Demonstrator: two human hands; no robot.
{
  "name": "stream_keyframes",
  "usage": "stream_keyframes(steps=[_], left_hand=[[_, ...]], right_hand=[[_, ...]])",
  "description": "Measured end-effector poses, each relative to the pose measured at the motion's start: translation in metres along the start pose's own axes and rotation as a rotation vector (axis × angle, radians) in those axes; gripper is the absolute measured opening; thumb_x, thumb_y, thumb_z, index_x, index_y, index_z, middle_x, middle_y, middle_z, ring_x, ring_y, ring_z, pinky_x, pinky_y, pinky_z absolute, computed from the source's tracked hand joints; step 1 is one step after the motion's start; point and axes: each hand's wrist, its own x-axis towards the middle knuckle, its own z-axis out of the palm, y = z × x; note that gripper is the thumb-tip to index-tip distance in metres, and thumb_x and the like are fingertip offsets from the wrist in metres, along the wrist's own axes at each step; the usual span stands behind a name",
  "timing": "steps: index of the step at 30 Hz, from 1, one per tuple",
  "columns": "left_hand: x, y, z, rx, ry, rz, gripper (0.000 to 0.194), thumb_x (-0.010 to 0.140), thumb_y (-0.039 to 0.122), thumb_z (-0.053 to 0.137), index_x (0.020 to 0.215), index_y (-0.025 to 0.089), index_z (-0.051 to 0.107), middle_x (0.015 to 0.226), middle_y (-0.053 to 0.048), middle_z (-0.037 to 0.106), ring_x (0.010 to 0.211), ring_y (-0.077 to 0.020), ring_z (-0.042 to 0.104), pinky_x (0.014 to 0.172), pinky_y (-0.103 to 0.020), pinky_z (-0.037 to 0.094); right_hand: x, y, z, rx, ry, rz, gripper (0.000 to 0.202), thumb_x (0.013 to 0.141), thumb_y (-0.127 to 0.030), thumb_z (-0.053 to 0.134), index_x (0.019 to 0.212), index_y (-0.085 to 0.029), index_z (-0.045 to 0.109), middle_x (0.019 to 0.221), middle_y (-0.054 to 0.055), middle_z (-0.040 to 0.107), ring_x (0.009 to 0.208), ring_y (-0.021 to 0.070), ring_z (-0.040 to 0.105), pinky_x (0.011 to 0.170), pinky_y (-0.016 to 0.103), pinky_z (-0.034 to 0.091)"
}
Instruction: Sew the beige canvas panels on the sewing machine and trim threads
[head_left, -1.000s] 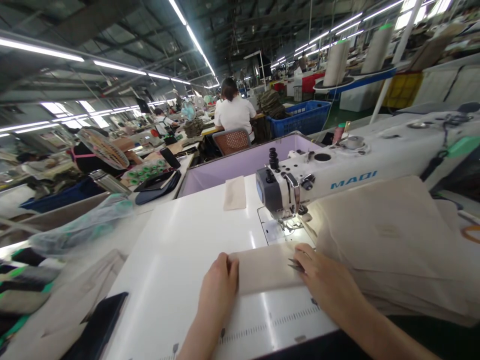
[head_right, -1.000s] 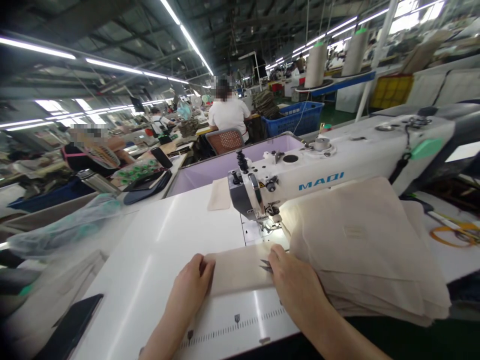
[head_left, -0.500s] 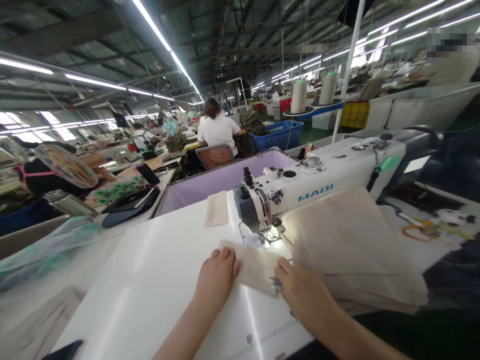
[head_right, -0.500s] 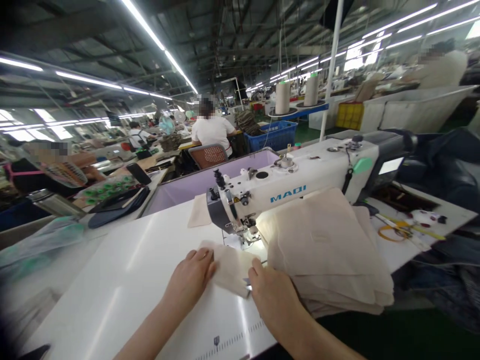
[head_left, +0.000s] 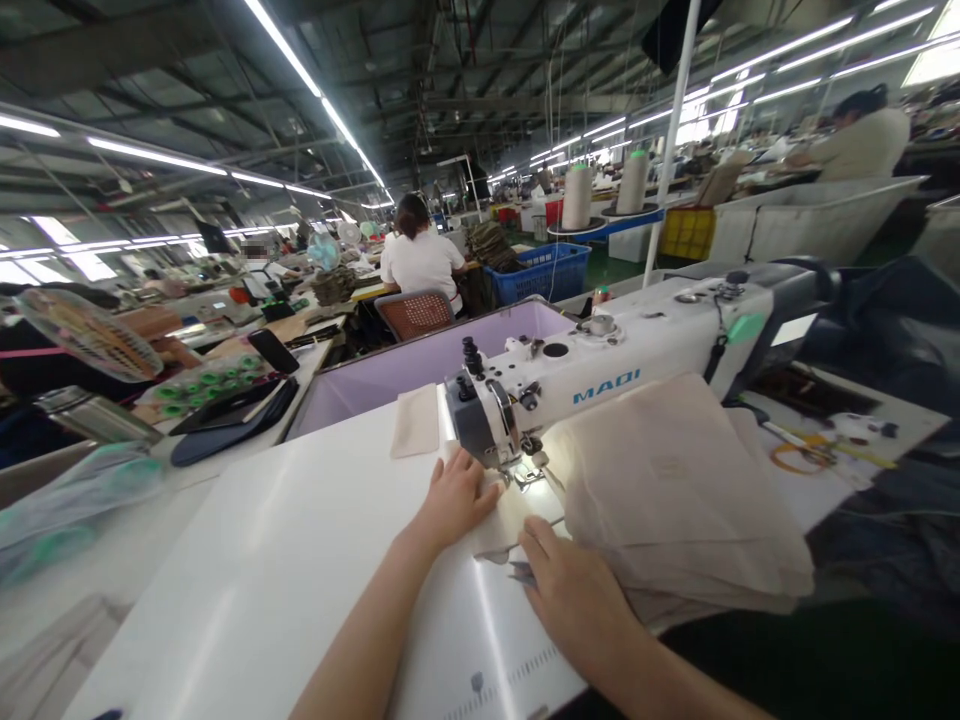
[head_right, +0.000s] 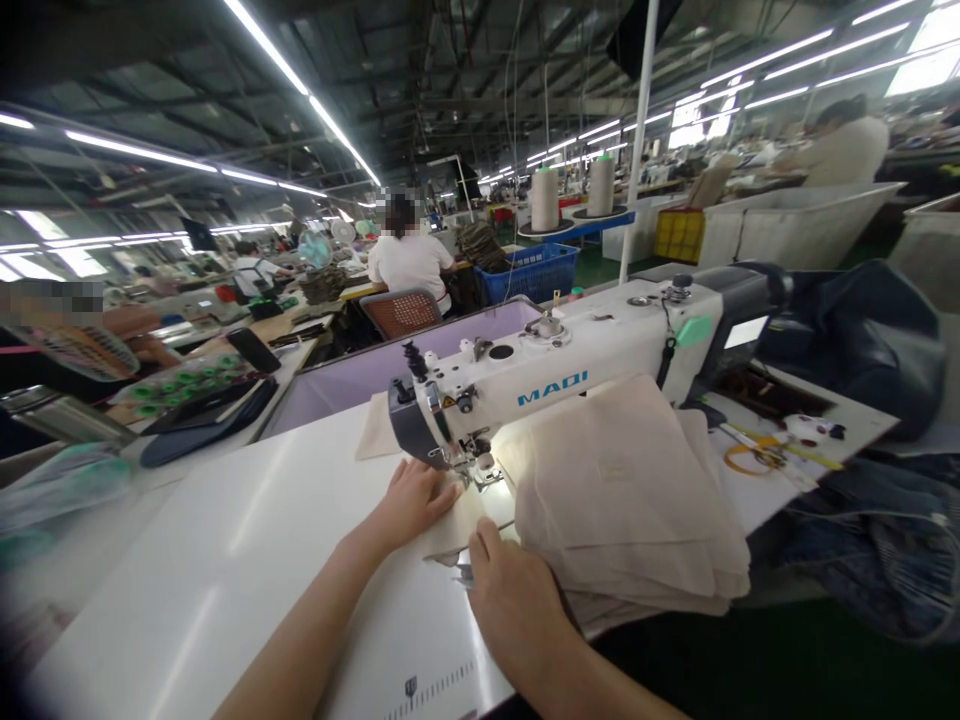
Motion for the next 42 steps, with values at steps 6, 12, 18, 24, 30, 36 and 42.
stream_keyframes(steps=[6,12,18,24,30,36,42], left_hand=[[0.006,-0.007,0.003,0.000,0.028,0.020,0.029,0.095,0.041,0.052,0.106,0.018,0.068,0.126,-0.014,0.061,0.126,-0.0323,0.051,0.111,-0.055,0.034],[0.005,-0.003,0.002,0.014,0.055,0.004,0.029,0.094,0.040,0.053,0.107,0.018,0.068,0.127,-0.014,0.061,0.125,-0.0326,0.052,0.109,-0.053,0.036],[0.005,-0.001,0.003,0.038,0.062,-0.015,0.026,0.093,0.039,0.054,0.098,0.017,0.068,0.123,-0.015,0.062,0.123,-0.0341,0.054,0.107,-0.053,0.040],[0.005,0.000,0.001,0.045,0.056,-0.011,0.026,0.093,0.038,0.054,0.103,0.019,0.068,0.122,-0.014,0.062,0.124,-0.0331,0.054,0.107,-0.052,0.040],[0.005,-0.002,0.001,0.046,0.037,-0.001,0.027,0.094,0.039,0.053,0.105,0.019,0.068,0.123,-0.014,0.062,0.126,-0.0330,0.053,0.110,-0.053,0.038],[0.009,-0.003,-0.002,0.061,0.043,0.004,0.027,0.096,0.038,0.053,0.106,0.019,0.069,0.127,-0.014,0.062,0.128,-0.0349,0.052,0.112,-0.060,0.035],[-0.022,0.024,0.000,0.114,0.100,0.114,0.027,0.094,0.019,0.053,0.117,0.019,0.066,0.124,-0.014,0.066,0.121,-0.0307,0.059,0.110,-0.053,0.044]], right_hand=[[0.002,0.001,0.005,-0.002,0.045,-0.017,0.033,0.090,-0.015,0.062,0.123,-0.013,0.064,0.134,0.016,0.062,0.083,0.0235,0.073,0.066,0.033,0.060],[0.003,0.002,0.005,0.010,0.038,-0.012,0.035,0.090,-0.017,0.061,0.125,-0.013,0.063,0.135,0.015,0.062,0.085,0.0241,0.072,0.068,0.034,0.060],[0.002,0.000,-0.001,0.018,-0.012,0.009,0.037,0.089,-0.015,0.063,0.126,-0.015,0.062,0.134,0.013,0.062,0.086,0.0235,0.072,0.070,0.033,0.059],[0.003,0.000,-0.001,0.010,-0.003,0.028,0.031,0.089,-0.016,0.065,0.120,-0.016,0.063,0.123,0.011,0.065,0.080,0.0217,0.071,0.065,0.031,0.057],[0.009,0.001,-0.002,-0.019,-0.015,0.003,0.031,0.085,-0.018,0.069,0.115,-0.015,0.062,0.121,0.012,0.065,0.077,0.0215,0.071,0.062,0.030,0.055],[0.015,0.002,-0.010,-0.063,-0.019,-0.002,0.019,0.087,-0.013,0.064,0.105,-0.016,0.062,0.114,0.011,0.067,0.075,0.0198,0.070,0.058,0.027,0.051],[0.007,0.005,-0.005,-0.070,0.011,-0.067,0.023,0.086,-0.009,0.061,0.108,-0.015,0.063,0.114,0.011,0.067,0.076,0.0207,0.069,0.058,0.029,0.051]])
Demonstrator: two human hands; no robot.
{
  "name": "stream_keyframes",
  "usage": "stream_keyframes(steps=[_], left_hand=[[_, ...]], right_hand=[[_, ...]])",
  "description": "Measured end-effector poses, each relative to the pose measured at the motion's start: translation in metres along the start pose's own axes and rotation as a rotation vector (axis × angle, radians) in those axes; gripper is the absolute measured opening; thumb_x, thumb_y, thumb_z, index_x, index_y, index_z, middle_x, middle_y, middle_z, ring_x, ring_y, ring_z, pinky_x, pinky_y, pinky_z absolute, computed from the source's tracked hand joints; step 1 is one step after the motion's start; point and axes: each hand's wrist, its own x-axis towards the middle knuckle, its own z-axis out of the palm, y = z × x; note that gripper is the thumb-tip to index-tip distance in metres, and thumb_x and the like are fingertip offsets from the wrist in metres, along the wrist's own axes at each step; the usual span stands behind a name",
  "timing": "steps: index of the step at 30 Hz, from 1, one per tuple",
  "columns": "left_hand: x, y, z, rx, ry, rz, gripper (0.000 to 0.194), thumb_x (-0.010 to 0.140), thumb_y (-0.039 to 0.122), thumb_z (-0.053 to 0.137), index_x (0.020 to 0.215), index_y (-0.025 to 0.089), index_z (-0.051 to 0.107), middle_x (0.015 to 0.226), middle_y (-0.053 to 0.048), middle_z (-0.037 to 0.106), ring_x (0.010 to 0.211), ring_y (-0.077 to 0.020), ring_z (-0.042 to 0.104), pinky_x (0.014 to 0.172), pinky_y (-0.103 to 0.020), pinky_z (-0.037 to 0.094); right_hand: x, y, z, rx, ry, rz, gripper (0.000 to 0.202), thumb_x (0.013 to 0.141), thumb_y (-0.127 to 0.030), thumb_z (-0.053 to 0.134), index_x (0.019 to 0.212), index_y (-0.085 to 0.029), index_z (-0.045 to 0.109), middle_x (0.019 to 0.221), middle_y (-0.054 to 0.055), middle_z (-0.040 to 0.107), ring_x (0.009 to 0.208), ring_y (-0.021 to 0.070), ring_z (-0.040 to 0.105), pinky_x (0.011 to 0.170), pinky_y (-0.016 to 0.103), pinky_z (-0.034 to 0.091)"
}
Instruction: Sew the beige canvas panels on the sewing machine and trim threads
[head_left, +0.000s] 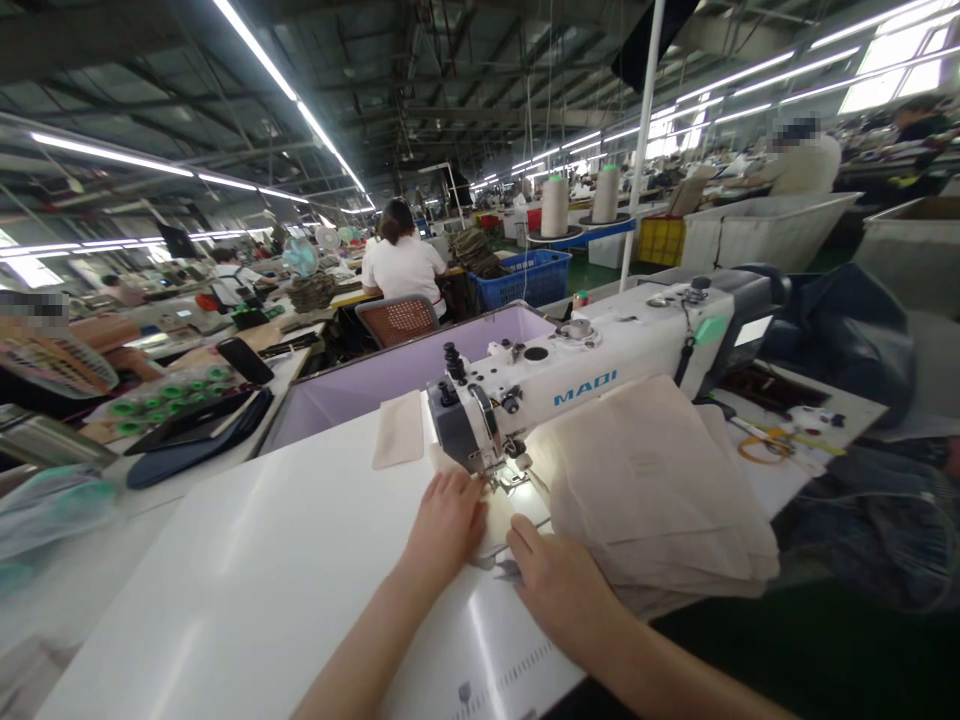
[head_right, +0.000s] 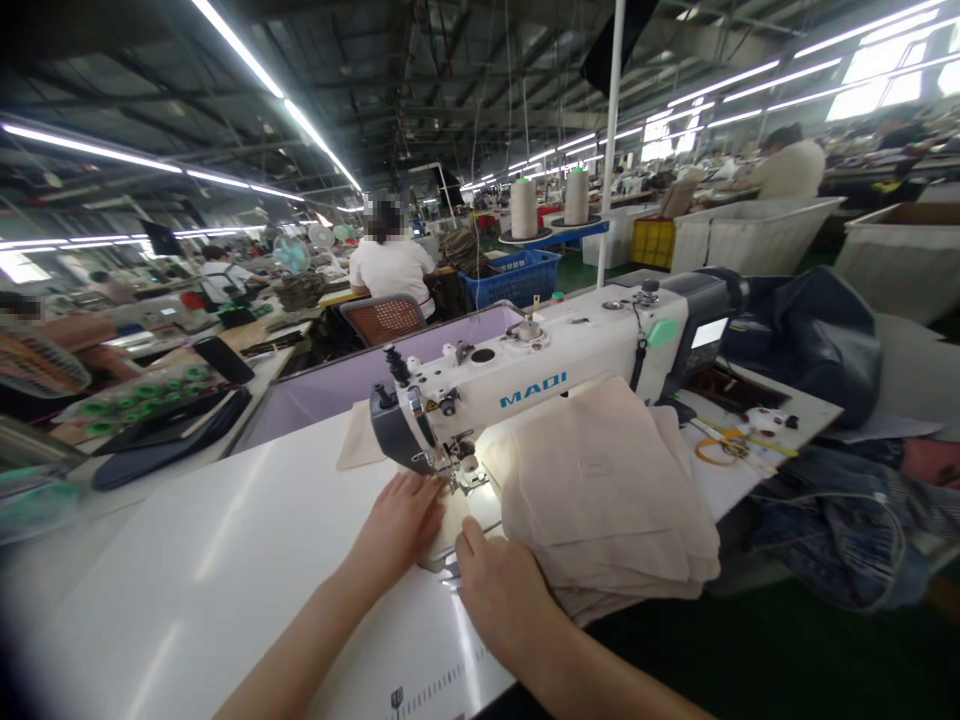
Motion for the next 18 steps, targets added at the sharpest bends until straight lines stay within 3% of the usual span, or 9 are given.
stream_keyframes(steps=[2,7,14,18], left_hand=[[-0.019,0.010,0.002,-0.079,-0.016,0.157,0.028,0.096,0.016,0.049,0.117,0.019,0.067,0.121,-0.011,0.069,0.115,-0.0266,0.064,0.102,-0.044,0.053],[-0.049,0.007,0.005,-0.161,0.044,0.351,0.040,0.100,0.019,0.046,0.138,0.022,0.057,0.141,-0.009,0.061,0.133,-0.0280,0.054,0.108,-0.046,0.052],[-0.037,-0.004,-0.005,-0.156,0.042,0.386,0.040,0.102,0.021,0.042,0.138,0.023,0.059,0.139,-0.009,0.063,0.131,-0.0262,0.057,0.109,-0.046,0.052],[-0.029,-0.010,-0.003,-0.138,0.031,0.366,0.040,0.100,0.019,0.042,0.135,0.020,0.062,0.139,-0.010,0.063,0.132,-0.0266,0.056,0.110,-0.045,0.051]], right_hand=[[-0.004,0.000,0.005,-0.009,0.024,0.000,0.031,0.086,-0.006,0.058,0.116,-0.014,0.062,0.116,0.011,0.067,0.073,0.0201,0.069,0.057,0.030,0.052],[-0.008,0.001,0.011,-0.006,0.062,-0.012,0.037,0.088,-0.005,0.055,0.124,-0.012,0.060,0.115,0.012,0.068,0.070,0.0191,0.069,0.056,0.029,0.053],[0.003,0.002,0.005,0.024,0.026,0.015,0.033,0.090,-0.003,0.050,0.118,-0.013,0.062,0.107,0.011,0.069,0.069,0.0173,0.069,0.055,0.025,0.053],[0.015,0.003,-0.002,-0.004,-0.028,0.023,0.035,0.089,-0.005,0.051,0.121,-0.013,0.062,0.113,0.012,0.067,0.073,0.0190,0.071,0.059,0.027,0.055]])
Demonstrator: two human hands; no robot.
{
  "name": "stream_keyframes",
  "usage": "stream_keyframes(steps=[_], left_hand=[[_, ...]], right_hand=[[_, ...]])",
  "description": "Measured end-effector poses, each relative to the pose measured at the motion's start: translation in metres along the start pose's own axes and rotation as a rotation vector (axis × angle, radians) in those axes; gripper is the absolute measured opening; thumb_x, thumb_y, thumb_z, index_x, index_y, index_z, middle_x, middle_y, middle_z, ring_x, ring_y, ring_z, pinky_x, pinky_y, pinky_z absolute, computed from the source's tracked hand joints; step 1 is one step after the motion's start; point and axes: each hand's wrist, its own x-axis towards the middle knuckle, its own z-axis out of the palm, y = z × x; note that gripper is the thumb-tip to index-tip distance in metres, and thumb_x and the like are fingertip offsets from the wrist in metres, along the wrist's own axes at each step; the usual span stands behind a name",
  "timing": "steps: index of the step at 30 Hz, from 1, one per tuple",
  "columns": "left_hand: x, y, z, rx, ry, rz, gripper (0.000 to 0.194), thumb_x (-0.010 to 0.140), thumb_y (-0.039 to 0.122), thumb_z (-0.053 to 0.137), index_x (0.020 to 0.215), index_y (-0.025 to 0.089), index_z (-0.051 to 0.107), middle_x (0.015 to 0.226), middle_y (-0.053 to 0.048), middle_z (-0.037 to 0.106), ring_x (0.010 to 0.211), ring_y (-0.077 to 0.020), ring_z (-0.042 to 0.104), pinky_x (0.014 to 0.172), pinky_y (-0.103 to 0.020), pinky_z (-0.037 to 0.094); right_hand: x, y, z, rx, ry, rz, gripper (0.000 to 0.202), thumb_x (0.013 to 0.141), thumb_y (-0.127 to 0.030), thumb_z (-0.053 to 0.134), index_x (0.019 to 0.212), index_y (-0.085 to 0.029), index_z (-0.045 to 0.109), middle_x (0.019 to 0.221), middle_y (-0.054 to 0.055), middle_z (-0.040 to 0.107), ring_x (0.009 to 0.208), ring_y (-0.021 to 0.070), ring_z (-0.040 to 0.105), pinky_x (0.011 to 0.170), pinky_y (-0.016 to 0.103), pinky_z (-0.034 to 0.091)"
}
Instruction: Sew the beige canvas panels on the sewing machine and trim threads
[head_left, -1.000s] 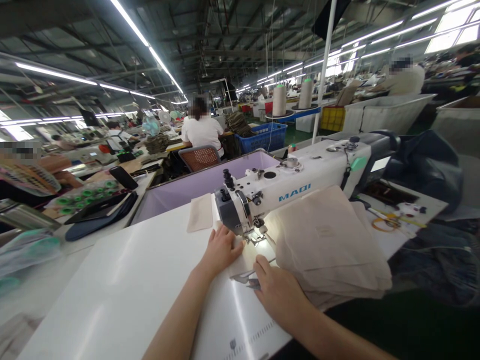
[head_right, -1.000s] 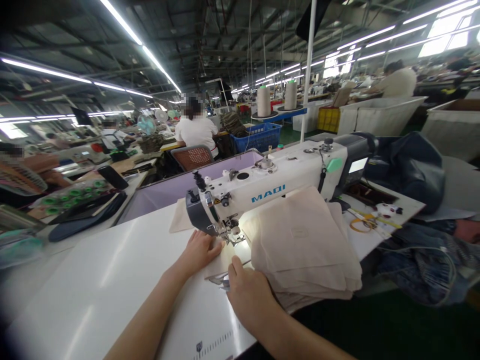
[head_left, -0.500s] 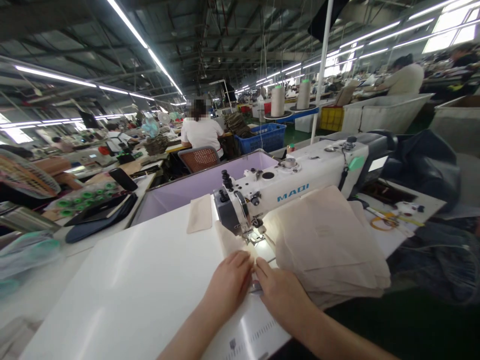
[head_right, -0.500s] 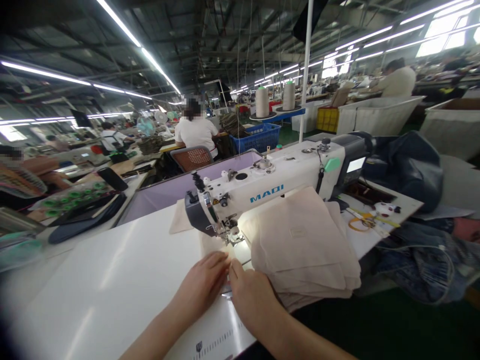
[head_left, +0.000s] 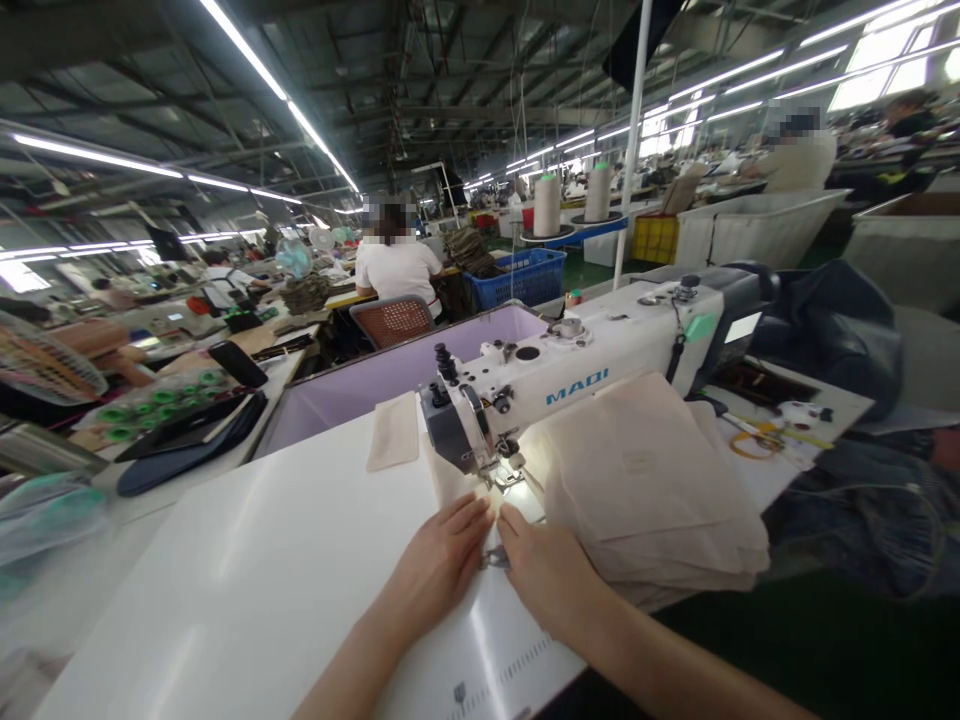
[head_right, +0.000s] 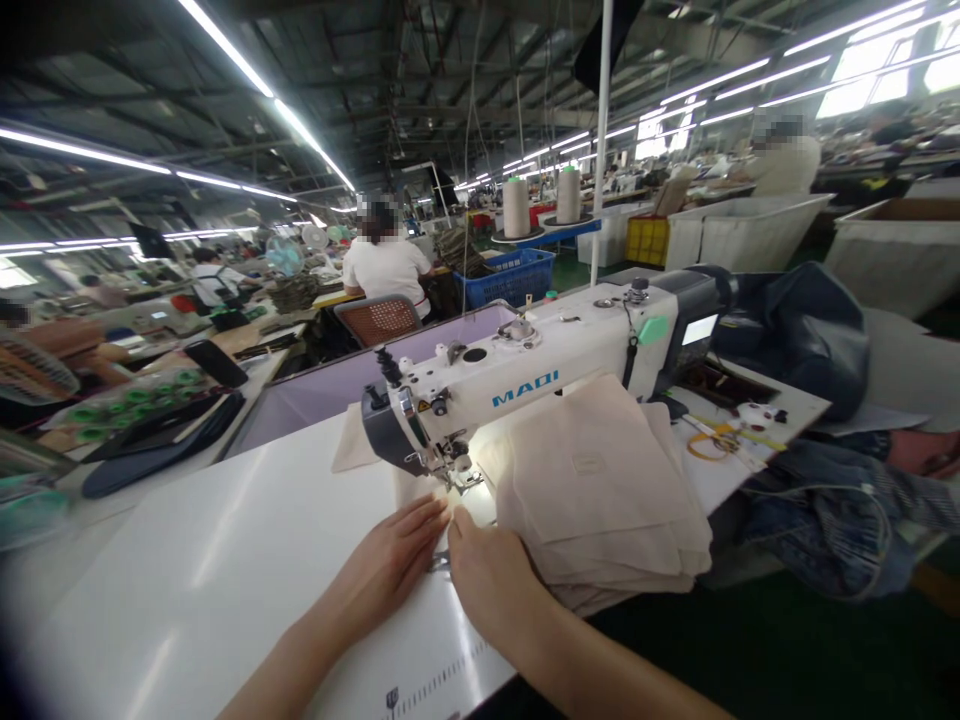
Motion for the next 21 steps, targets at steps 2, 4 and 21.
stream_keyframes(steps=[2,4,21], left_hand=[[0.003,-0.006,0.001,-0.005,0.002,-0.009,0.040,0.100,0.018,0.041,0.134,0.020,0.062,0.139,-0.010,0.063,0.132,-0.0259,0.056,0.110,-0.045,0.050],[0.008,-0.012,0.000,-0.012,0.010,-0.019,0.040,0.100,0.019,0.041,0.133,0.020,0.063,0.139,-0.010,0.063,0.131,-0.0249,0.057,0.111,-0.044,0.050],[0.014,-0.028,0.007,0.010,0.070,-0.108,0.040,0.100,0.024,0.041,0.133,0.022,0.063,0.135,-0.010,0.065,0.126,-0.0255,0.058,0.110,-0.045,0.049]], right_hand=[[0.005,0.001,-0.004,0.010,-0.019,0.005,0.034,0.090,-0.007,0.052,0.122,-0.013,0.061,0.115,0.013,0.067,0.075,0.0200,0.071,0.061,0.028,0.056],[0.009,0.001,-0.006,0.028,-0.026,0.017,0.033,0.091,-0.007,0.051,0.122,-0.014,0.061,0.114,0.012,0.067,0.075,0.0202,0.071,0.061,0.029,0.056],[-0.023,-0.007,0.009,0.049,0.072,-0.025,0.039,0.085,-0.007,0.058,0.123,-0.013,0.062,0.142,0.015,0.059,0.078,0.0198,0.072,0.063,0.029,0.056]])
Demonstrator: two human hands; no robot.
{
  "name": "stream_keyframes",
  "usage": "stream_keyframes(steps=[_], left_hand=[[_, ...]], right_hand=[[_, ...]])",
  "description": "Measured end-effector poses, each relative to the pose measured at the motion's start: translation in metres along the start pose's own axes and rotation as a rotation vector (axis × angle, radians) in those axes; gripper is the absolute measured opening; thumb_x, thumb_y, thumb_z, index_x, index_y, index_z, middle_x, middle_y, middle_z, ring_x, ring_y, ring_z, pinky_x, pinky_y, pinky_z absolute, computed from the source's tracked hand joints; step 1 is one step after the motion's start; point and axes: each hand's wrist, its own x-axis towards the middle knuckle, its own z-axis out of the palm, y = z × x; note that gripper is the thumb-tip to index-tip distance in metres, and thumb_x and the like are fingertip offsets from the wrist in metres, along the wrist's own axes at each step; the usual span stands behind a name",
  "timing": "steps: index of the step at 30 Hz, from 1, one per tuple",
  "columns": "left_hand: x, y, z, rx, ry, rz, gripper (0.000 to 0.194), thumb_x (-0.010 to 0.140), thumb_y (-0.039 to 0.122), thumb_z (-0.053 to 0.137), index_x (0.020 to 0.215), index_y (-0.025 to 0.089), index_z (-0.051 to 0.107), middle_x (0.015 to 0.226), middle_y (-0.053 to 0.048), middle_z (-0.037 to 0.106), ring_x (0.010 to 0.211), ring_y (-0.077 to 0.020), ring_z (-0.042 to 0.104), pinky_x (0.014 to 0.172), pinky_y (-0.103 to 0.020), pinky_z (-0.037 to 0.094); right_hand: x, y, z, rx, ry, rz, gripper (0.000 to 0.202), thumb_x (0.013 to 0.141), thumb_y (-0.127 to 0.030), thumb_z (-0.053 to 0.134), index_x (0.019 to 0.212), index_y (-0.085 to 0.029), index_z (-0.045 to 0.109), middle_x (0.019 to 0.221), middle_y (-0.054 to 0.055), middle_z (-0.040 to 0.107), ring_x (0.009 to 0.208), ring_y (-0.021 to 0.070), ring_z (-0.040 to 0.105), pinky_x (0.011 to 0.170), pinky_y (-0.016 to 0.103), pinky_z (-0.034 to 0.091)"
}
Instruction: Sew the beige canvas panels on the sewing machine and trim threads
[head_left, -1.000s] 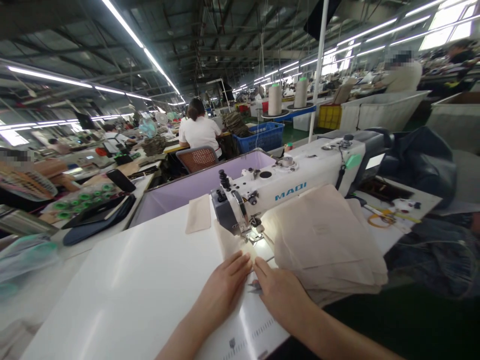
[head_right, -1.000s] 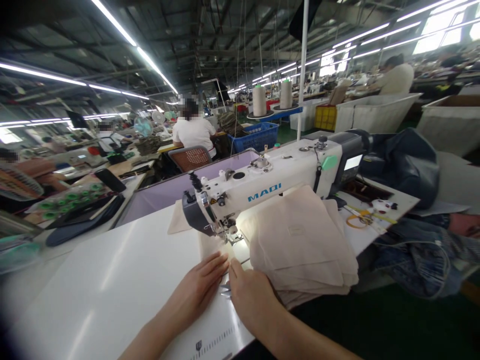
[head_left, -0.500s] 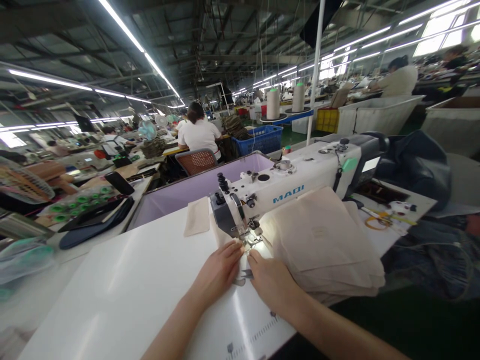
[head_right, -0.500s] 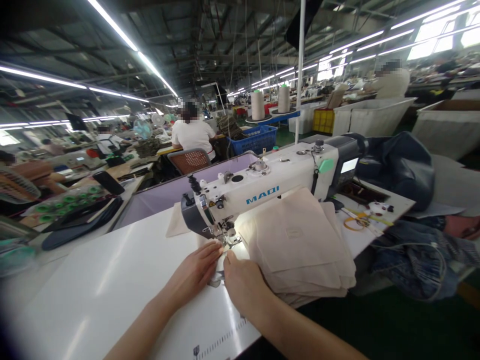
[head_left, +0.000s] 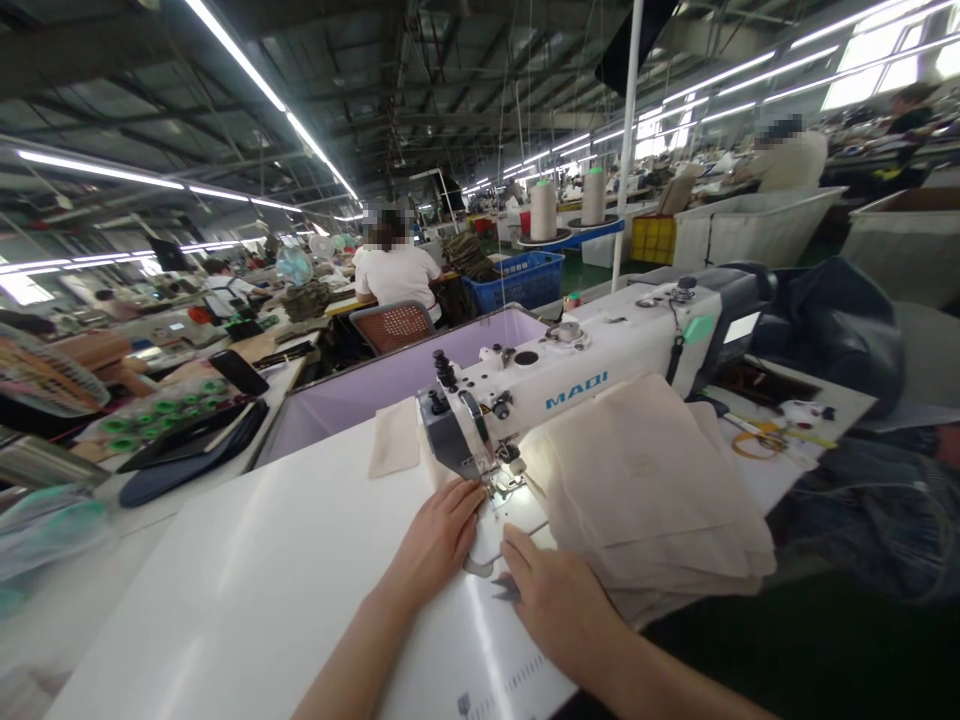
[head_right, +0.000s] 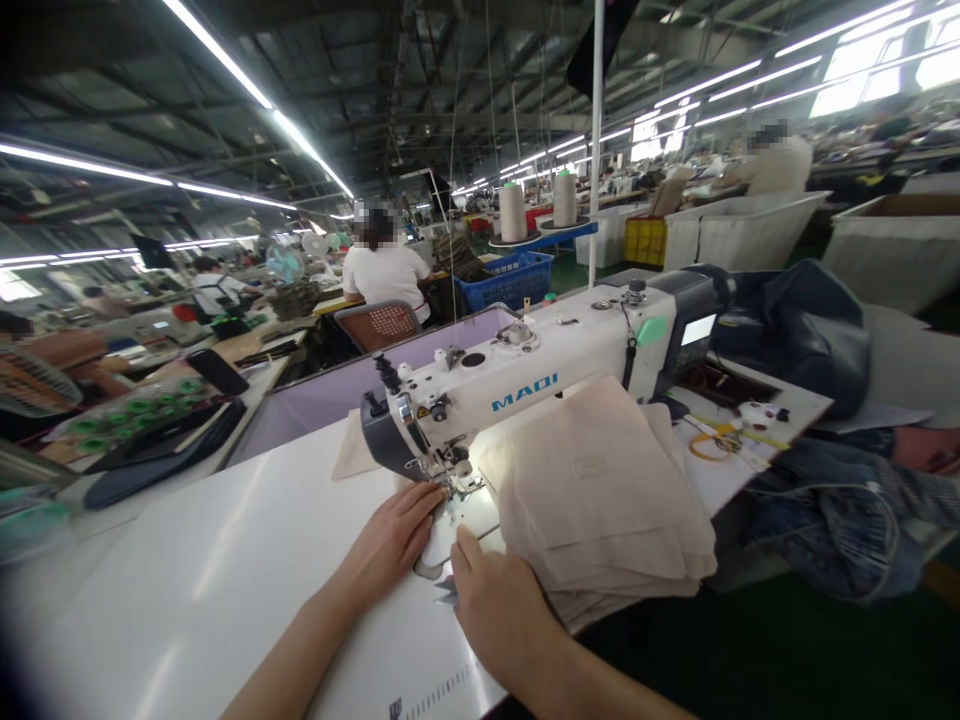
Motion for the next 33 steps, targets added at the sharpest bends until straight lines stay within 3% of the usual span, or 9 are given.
stream_keyframes(steps=[17,24,30,33], left_hand=[[0.001,-0.005,0.004,0.050,-0.046,-0.014,0.039,0.100,0.025,0.041,0.133,0.018,0.061,0.136,-0.011,0.063,0.128,-0.0267,0.057,0.112,-0.045,0.047],[0.000,-0.005,0.008,0.098,-0.017,-0.043,0.038,0.101,0.027,0.043,0.134,0.017,0.059,0.133,-0.011,0.064,0.128,-0.0275,0.056,0.109,-0.046,0.048],[0.003,0.004,-0.003,0.131,-0.048,-0.119,0.035,0.101,0.028,0.045,0.130,0.019,0.062,0.126,-0.011,0.066,0.118,-0.0301,0.058,0.099,-0.049,0.052],[0.001,0.014,-0.006,0.047,-0.062,-0.162,0.032,0.100,0.021,0.041,0.120,0.020,0.067,0.115,-0.011,0.066,0.104,-0.0262,0.061,0.091,-0.043,0.055]], right_hand=[[0.002,-0.001,-0.004,-0.044,-0.022,-0.005,0.029,0.094,-0.016,0.058,0.123,-0.013,0.062,0.143,0.014,0.058,0.076,0.0195,0.072,0.061,0.030,0.055],[0.001,-0.002,-0.001,-0.023,-0.046,0.012,0.036,0.091,-0.016,0.062,0.126,-0.013,0.061,0.145,0.016,0.056,0.081,0.0205,0.072,0.065,0.028,0.055],[0.002,0.000,-0.003,0.047,-0.060,0.027,0.034,0.088,-0.015,0.062,0.121,-0.014,0.063,0.142,0.016,0.058,0.081,0.0216,0.072,0.066,0.030,0.055],[0.002,0.002,-0.008,0.123,-0.057,0.039,0.023,0.089,-0.015,0.058,0.110,-0.016,0.066,0.124,0.011,0.067,0.083,0.0226,0.071,0.068,0.031,0.055]])
